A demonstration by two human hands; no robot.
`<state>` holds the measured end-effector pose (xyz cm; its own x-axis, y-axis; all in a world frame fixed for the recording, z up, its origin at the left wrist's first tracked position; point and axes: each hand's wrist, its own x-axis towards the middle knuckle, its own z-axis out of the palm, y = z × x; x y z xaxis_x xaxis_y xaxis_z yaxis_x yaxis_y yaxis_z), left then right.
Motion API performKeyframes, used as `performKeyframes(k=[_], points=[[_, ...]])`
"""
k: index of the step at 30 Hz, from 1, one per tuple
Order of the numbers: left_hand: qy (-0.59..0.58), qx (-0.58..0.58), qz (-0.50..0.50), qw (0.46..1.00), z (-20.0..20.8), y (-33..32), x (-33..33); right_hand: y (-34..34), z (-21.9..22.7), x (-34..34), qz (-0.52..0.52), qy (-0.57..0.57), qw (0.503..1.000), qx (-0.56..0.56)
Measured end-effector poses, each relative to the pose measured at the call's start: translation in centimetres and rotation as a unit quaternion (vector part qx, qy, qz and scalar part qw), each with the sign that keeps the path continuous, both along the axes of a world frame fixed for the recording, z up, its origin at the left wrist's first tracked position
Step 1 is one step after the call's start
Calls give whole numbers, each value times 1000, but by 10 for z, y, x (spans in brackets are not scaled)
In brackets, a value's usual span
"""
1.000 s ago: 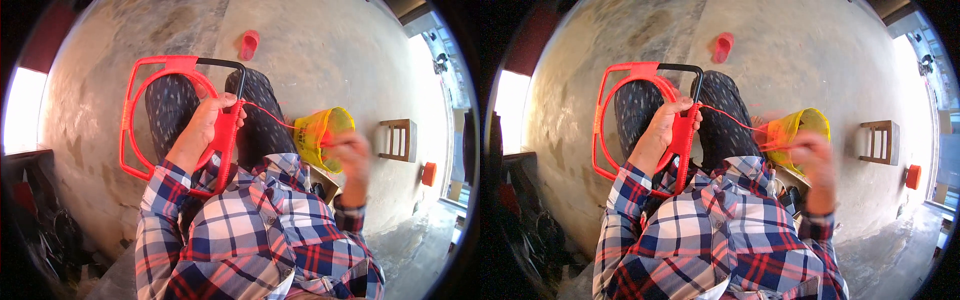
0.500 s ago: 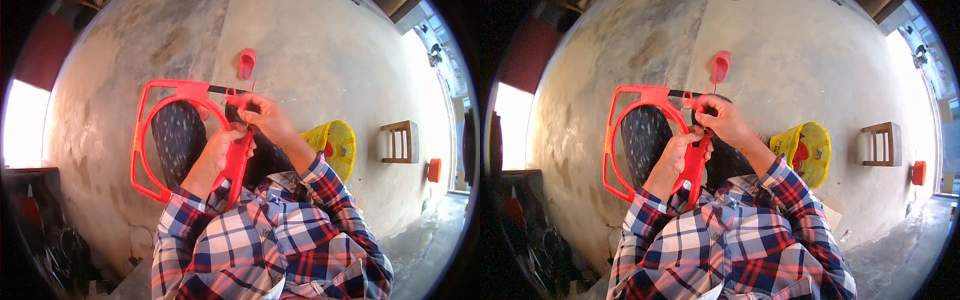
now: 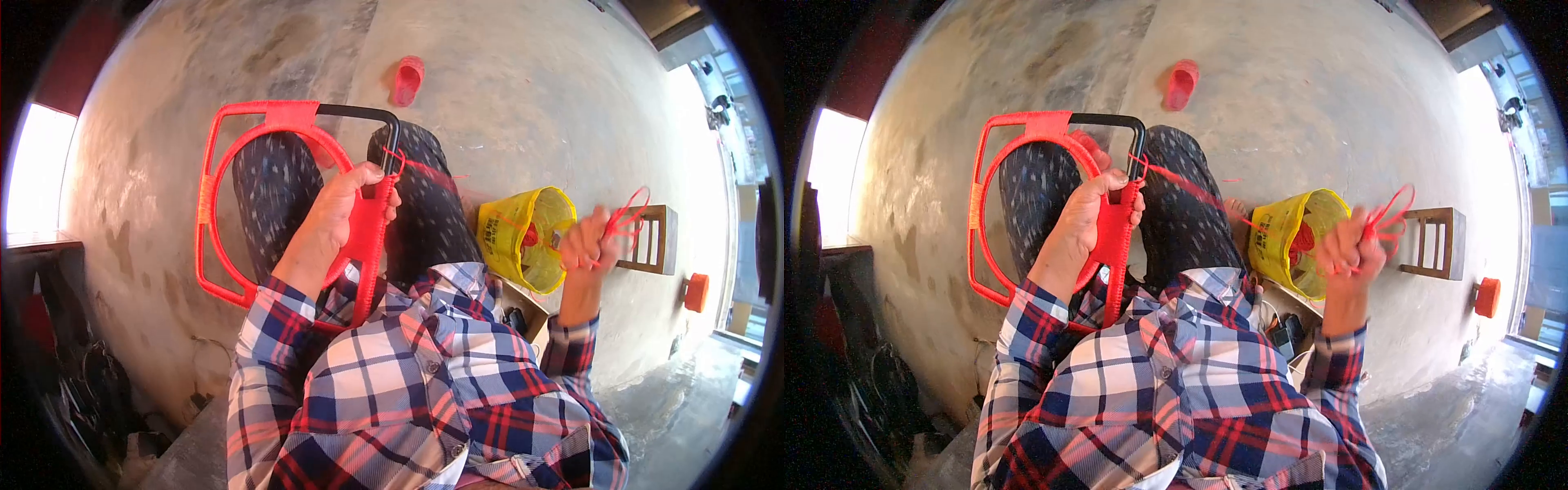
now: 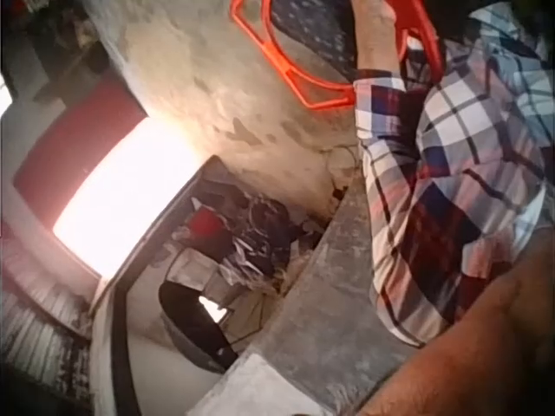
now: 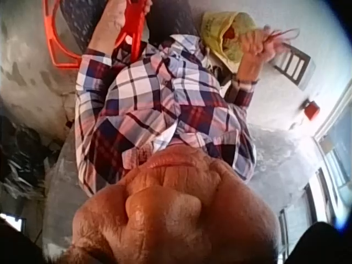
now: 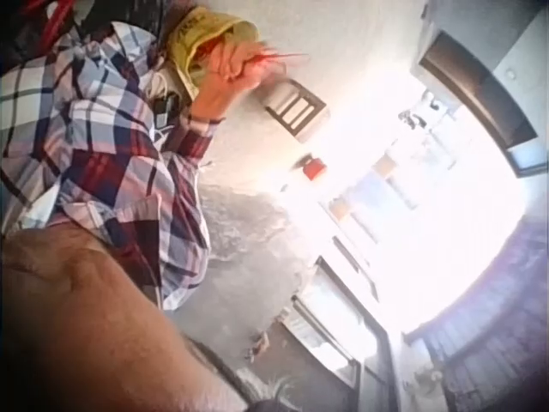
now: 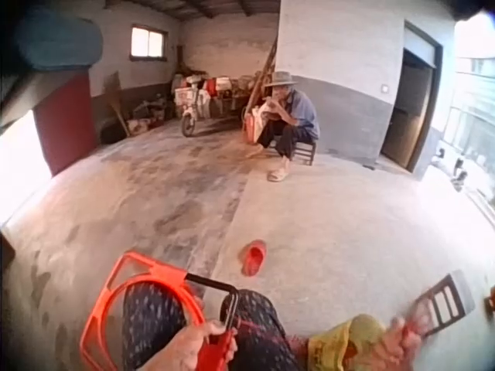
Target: Wrapping red plastic material tightly around the metal frame of a stool or chair.
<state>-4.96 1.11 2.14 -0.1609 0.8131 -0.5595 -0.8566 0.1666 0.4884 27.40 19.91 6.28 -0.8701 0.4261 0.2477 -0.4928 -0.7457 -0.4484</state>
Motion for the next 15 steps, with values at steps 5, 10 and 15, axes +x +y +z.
performKeyframes(k=[5,10,15], points=[[-2,-1,23,1000,7,-6,-14,-49,-56,50,-38,-535,823,187],[33,-29,6,999,1,-2,-5,-33,-77,9,-178,-555,804,120],[75,1,34,997,-9,0,3,-5,-26,-88,-200,-520,756,343]])
